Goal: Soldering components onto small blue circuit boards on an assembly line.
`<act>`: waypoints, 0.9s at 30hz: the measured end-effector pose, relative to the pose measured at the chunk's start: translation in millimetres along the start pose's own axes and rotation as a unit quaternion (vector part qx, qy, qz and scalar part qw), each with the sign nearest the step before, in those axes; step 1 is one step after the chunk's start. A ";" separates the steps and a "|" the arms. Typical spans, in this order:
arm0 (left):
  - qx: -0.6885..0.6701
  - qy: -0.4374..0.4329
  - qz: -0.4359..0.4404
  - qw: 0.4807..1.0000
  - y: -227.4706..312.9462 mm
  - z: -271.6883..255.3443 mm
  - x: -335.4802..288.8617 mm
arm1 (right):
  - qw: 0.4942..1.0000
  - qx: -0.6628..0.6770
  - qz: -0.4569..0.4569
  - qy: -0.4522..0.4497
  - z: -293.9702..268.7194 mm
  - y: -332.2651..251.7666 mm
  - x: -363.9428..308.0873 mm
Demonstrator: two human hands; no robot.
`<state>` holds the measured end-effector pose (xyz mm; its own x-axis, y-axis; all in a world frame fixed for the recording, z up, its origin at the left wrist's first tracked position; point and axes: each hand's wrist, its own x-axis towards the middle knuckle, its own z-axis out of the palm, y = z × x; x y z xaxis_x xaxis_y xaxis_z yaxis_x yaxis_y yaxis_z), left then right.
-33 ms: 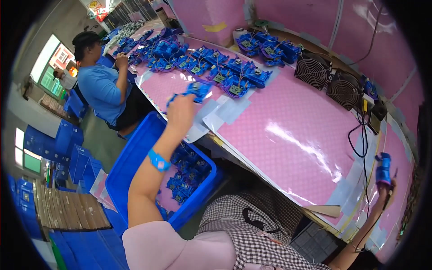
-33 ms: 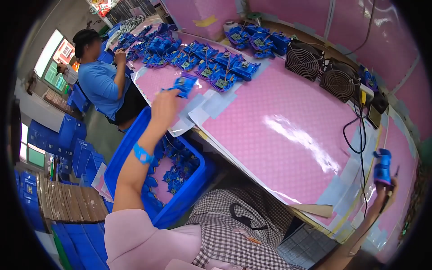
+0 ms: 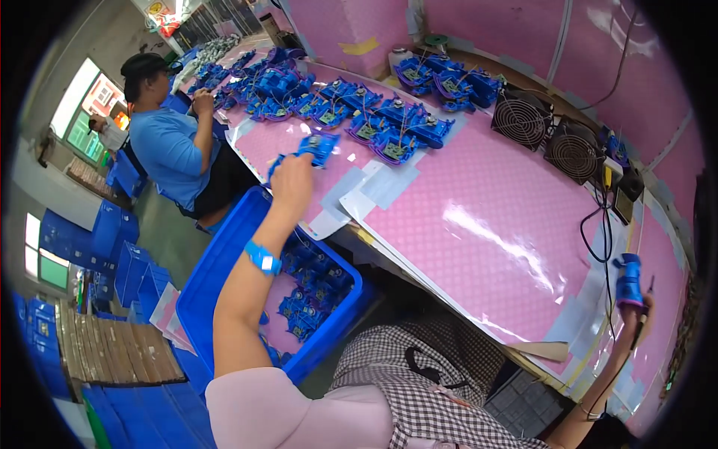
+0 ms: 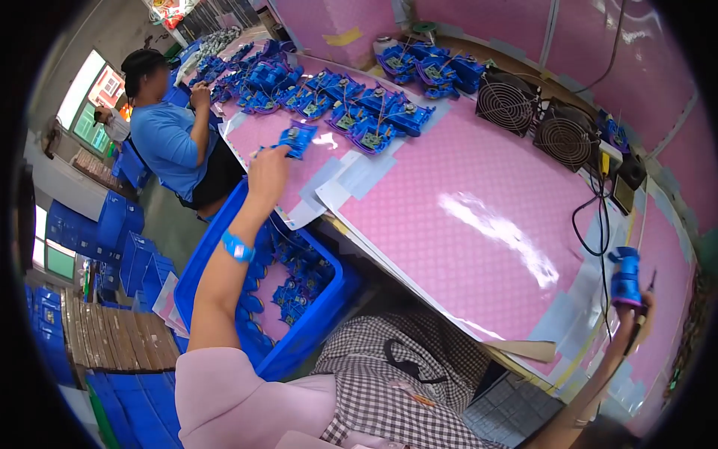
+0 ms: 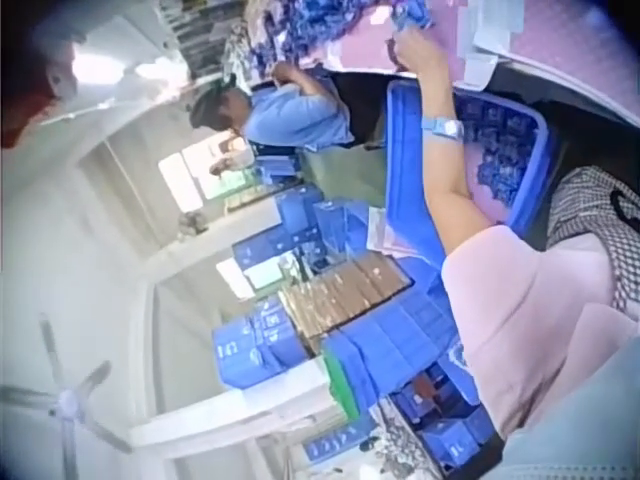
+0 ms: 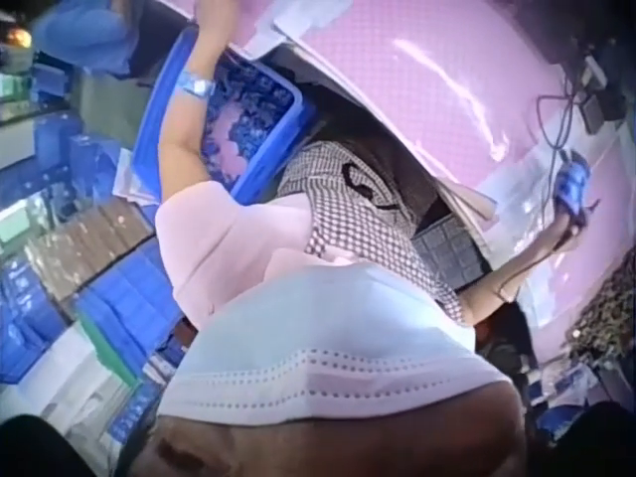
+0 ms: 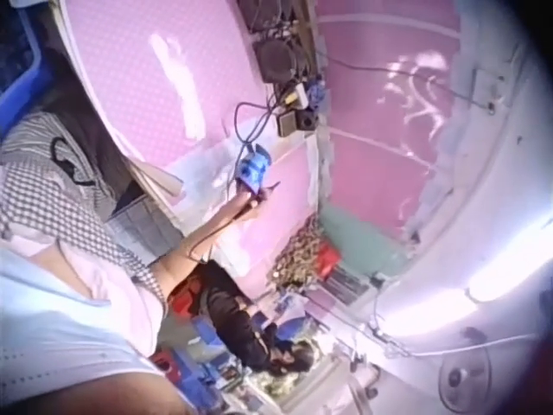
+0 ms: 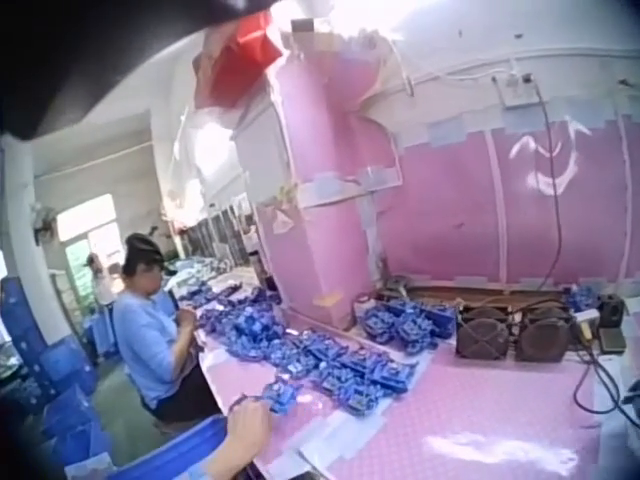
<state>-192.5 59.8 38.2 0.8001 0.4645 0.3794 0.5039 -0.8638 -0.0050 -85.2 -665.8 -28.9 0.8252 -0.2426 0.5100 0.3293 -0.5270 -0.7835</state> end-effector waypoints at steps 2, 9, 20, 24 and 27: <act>0.040 0.003 -0.029 0.999 -43.8 28.7 28.6 | 0.998 -0.039 -0.014 -0.051 34.8 -33.3 -20.2; -0.025 0.127 -0.055 0.990 -72.7 67.6 68.5 | 0.976 -0.177 -0.016 -0.125 113.0 -176.4 -64.5; -0.701 -0.360 0.040 0.615 197.3 -43.8 -79.7 | 0.982 -0.123 -0.141 0.004 165.3 -154.0 -20.6; -0.540 -0.156 0.239 0.792 294.6 -16.6 -96.7 | 0.973 -0.171 -0.144 0.066 152.4 -156.3 -16.3; -0.427 -0.206 0.294 0.830 318.6 -7.6 -106.0 | 0.983 -0.118 -0.130 0.051 142.4 -151.4 -24.2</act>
<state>-119.3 -266.1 3.4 0.9577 -0.2115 0.1949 -0.2877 -0.7063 0.6468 -89.6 -464.2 26.8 0.6730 -0.1489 0.7245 0.3978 -0.7529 -0.5242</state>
